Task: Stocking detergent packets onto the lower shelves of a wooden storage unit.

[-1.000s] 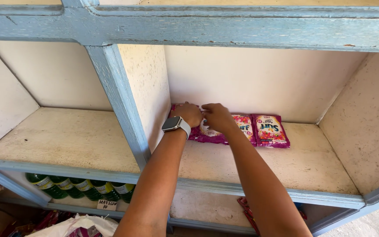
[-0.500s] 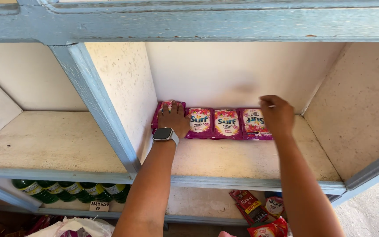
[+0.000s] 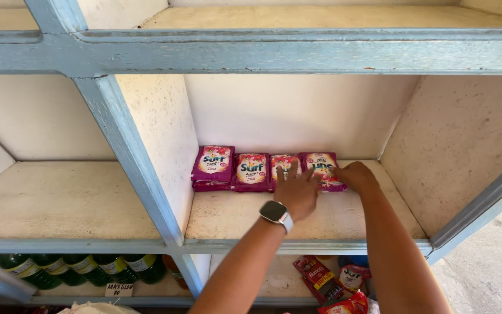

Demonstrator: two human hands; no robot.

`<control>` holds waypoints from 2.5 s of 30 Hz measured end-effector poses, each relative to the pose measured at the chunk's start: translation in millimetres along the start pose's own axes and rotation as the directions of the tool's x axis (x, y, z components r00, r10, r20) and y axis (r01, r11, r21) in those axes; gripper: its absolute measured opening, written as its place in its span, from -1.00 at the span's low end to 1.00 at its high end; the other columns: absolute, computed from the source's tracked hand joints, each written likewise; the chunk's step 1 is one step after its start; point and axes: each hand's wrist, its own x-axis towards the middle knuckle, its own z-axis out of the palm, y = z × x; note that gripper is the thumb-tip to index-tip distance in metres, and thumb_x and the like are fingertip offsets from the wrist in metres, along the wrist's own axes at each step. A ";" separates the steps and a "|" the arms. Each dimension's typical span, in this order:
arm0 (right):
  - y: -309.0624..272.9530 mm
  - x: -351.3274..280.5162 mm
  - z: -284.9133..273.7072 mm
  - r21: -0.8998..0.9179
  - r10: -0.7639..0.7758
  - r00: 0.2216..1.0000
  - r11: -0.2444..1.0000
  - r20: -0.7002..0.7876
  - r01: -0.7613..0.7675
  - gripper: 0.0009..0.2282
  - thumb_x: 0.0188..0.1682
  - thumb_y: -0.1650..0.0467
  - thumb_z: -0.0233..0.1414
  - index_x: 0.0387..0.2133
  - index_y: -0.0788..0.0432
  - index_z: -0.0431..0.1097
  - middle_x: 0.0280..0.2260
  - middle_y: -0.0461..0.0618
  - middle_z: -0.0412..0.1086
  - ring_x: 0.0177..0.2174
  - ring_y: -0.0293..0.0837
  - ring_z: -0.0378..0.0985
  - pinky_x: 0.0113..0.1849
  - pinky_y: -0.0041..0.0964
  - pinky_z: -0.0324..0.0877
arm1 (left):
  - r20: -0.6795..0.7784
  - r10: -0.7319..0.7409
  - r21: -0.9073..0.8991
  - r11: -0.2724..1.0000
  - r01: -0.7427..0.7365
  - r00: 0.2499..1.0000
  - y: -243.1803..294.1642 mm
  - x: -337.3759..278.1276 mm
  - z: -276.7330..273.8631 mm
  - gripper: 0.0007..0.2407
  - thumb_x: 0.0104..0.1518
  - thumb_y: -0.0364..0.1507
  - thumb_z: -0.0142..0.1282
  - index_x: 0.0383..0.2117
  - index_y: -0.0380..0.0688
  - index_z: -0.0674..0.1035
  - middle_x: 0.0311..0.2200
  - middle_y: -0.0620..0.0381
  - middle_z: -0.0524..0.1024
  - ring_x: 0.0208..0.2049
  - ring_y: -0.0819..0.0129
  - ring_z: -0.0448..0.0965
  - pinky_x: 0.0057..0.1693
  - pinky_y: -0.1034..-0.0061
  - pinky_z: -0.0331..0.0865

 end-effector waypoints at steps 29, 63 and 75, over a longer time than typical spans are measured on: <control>-45.7 -43.4 -41.6 0.729 -0.089 0.918 0.640 0.386 -0.245 -0.55 -0.11 0.56 0.16 0.11 0.16 0.34 -0.08 -0.03 0.48 -0.19 -0.18 0.60 -0.16 -0.23 0.59 | -0.084 -0.137 -0.281 0.953 0.108 0.987 12.0 -7.6 28.4 -0.62 0.16 -0.38 0.12 0.15 -0.03 0.49 0.16 0.07 0.46 0.34 -0.09 0.19 0.36 -0.36 -0.18; -285.9 -115.7 51.7 0.906 -0.466 0.794 0.346 0.391 -0.244 -0.43 -0.13 0.63 0.03 0.22 0.01 0.32 -0.04 -0.02 0.44 -0.22 -0.21 0.53 -0.22 -0.23 0.48 | 0.310 -0.855 -0.835 -0.454 -0.312 0.416 -90.8 -81.3 -87.0 -0.50 0.22 -0.56 -0.11 0.30 0.27 0.25 0.20 0.20 0.38 0.09 0.42 0.42 0.20 0.39 0.28; -296.3 -97.0 61.5 0.814 -0.519 0.745 0.578 0.420 -0.057 -0.38 -0.12 0.60 0.14 0.29 0.12 0.21 -0.06 0.08 0.42 -0.29 -0.23 0.46 -0.33 -0.35 0.45 | 0.342 -0.844 -0.795 -0.494 -0.352 0.412 -92.5 -81.7 -70.5 -0.45 0.20 -0.50 -0.03 0.38 0.01 0.18 0.23 0.12 0.35 0.21 0.39 0.36 0.31 0.36 0.19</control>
